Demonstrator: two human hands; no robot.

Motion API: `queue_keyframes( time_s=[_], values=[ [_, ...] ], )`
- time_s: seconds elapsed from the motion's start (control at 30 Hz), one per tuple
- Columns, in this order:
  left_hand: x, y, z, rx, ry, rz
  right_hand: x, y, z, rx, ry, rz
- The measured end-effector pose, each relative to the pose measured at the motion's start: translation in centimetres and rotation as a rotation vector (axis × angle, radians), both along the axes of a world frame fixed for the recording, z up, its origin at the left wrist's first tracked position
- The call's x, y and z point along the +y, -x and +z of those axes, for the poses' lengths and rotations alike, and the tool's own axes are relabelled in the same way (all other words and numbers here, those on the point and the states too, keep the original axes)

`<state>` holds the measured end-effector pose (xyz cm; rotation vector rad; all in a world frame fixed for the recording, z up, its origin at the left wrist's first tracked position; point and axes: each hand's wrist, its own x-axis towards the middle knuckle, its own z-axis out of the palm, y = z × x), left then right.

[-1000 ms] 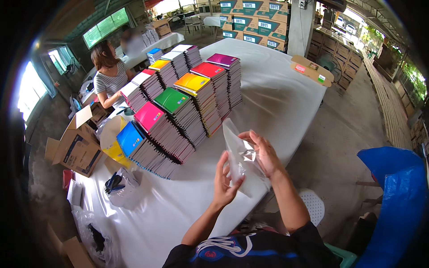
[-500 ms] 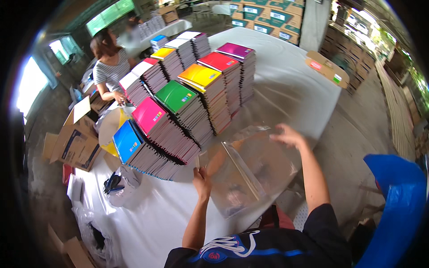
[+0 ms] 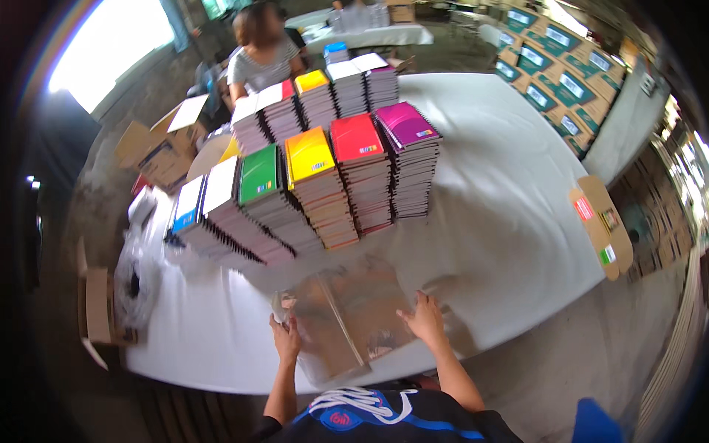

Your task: The person picks up notebooks of different colors from stacks on a table, groups them into a set, places them inside a plastic bag, and then seals the bag using a tape dispenser.

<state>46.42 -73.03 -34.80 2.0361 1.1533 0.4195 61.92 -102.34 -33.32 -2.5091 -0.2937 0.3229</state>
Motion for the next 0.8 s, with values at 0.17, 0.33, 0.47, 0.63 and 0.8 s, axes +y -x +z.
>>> queue_keyframes(
  time_s=[0.17,0.33,0.47,0.63,0.8],
  values=[
    [-5.5,3.1,-1.9,-0.031,-0.036,0.119,-3.2,1.7,-0.2,0.241,-0.274,0.091],
    [-9.0,-2.5,-0.9,-0.163,-0.058,0.300,-1.3,2.4,-2.0,-0.106,0.016,0.260],
    [-7.2,-3.9,2.9,-0.256,0.014,0.167,-1.8,-0.5,0.0,-0.155,-0.032,0.254],
    [-7.6,-4.2,9.6,-0.428,-0.225,-0.369,3.5,-2.6,14.0,-0.525,-0.464,0.557],
    [-8.5,-4.8,14.4,-0.436,-0.546,-0.633,9.1,1.2,16.9,-0.741,-0.326,0.714]
  ],
)
